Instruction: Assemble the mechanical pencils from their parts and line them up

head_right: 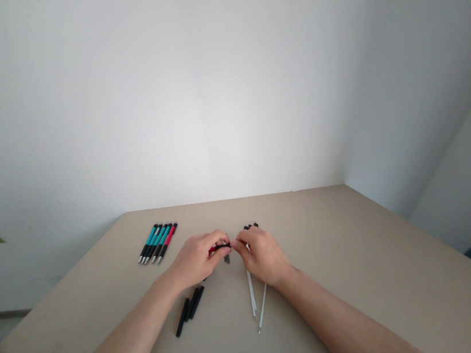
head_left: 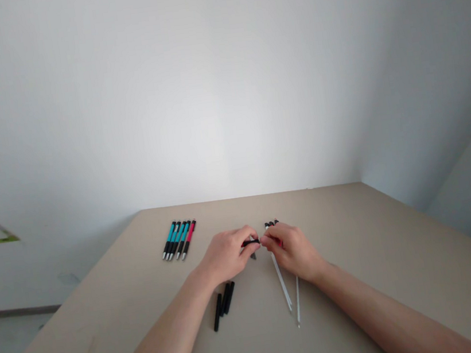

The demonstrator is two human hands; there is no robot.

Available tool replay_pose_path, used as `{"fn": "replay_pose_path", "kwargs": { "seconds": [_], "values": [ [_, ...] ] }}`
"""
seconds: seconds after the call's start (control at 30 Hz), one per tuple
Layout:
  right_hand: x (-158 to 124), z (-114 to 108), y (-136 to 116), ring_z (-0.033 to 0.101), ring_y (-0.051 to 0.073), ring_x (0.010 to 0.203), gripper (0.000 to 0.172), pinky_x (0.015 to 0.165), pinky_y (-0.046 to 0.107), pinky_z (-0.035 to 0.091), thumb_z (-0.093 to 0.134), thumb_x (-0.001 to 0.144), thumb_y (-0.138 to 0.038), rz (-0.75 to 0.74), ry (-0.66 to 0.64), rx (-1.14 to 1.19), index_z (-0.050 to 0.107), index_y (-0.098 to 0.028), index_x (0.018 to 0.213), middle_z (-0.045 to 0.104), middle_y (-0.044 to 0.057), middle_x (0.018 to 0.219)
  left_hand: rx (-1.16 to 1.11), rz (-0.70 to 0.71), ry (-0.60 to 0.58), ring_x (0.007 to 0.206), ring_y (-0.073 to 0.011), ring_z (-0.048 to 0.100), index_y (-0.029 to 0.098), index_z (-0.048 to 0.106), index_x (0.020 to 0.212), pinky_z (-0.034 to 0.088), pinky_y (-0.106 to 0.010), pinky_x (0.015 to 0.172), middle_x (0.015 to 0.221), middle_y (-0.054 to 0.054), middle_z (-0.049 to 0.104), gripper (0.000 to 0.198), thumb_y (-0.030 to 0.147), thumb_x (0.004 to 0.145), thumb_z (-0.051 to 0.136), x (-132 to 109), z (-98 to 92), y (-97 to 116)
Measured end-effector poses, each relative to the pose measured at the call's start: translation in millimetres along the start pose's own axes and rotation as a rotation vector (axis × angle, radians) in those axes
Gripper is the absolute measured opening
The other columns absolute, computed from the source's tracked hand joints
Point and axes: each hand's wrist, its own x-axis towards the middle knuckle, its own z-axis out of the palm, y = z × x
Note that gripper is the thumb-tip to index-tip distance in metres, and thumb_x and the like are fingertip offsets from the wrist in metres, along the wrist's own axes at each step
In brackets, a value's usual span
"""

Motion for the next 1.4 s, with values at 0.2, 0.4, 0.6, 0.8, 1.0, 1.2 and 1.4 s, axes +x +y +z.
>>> {"fn": "replay_pose_path", "kwargs": {
  "seconds": [0.2,0.4,0.6,0.8,1.0,1.2,1.4],
  "values": [
    [0,-1,-3,0.050,0.013,0.057,0.027,0.055,0.024,0.035,0.045,0.091,-0.027,0.010,-0.040,0.039,0.058,-0.018,0.069,0.057,0.000,0.061,0.041,0.012,-0.012,0.074,-0.0143,0.060,0.023,0.060,0.091,0.041,-0.023,0.065,0.084,0.001,0.068,0.013,0.030,0.088,0.049,0,-2.0,4],
    [1,-2,-5,0.047,0.011,0.052,0.027,0.051,0.022,0.033,0.045,0.091,-0.028,0.041,-0.059,0.067,0.057,-0.018,0.069,0.056,-0.001,0.058,0.148,0.070,-0.024,0.068,-0.0150,0.057,0.021,0.063,0.082,0.038,-0.025,0.063,0.074,-0.001,0.063,0.020,0.027,0.088,0.044,-1,-1.9,5],
    [0,-1,-3,0.048,0.011,0.052,0.032,0.051,0.022,0.033,0.042,0.093,-0.031,0.050,-0.061,0.041,0.055,-0.018,0.067,0.056,-0.001,0.058,0.146,0.057,-0.030,0.069,-0.0152,0.057,0.021,0.063,0.083,0.038,-0.025,0.063,0.077,-0.002,0.064,0.022,0.027,0.089,0.042,-1,-2.1,4],
    [0,1,0,0.047,0.011,0.053,0.033,0.053,0.022,0.032,0.041,0.094,-0.031,0.006,-0.067,0.016,0.051,-0.018,0.065,0.054,-0.001,0.058,0.118,0.050,-0.001,0.071,-0.0148,0.057,0.020,0.062,0.084,0.038,-0.024,0.064,0.079,-0.001,0.065,0.020,0.028,0.089,0.044,-1,2.2,1],
    [1,-2,1,0.047,0.012,0.053,0.035,0.054,0.023,0.031,0.039,0.094,-0.031,0.009,0.022,-0.026,0.048,-0.019,0.063,0.052,-0.001,0.057,0.134,0.013,0.011,0.070,-0.0148,0.057,0.021,0.062,0.085,0.037,-0.024,0.063,0.079,-0.001,0.066,0.025,0.034,0.091,0.042,1,-1.4,1],
    [0,-7,2,0.041,0.011,0.048,0.038,0.054,0.023,0.031,0.037,0.094,-0.033,0.063,0.080,-0.022,0.041,-0.020,0.058,0.045,-0.003,0.052,0.171,-0.017,0.009,0.065,-0.0143,0.056,0.020,0.063,0.077,0.034,-0.024,0.059,0.072,-0.001,0.065,0.031,0.034,0.093,0.039,0,-2.4,-6],
    [0,-6,4,0.036,0.010,0.047,0.040,0.051,0.024,0.026,0.037,0.093,-0.034,0.096,0.089,-0.030,0.038,-0.019,0.056,0.040,-0.004,0.049,0.178,-0.033,0.045,0.063,-0.0130,0.055,0.021,0.064,0.074,0.032,-0.023,0.058,0.067,0.001,0.064,0.032,0.038,0.090,0.044,-1,-5.0,-4]
  ]
}}
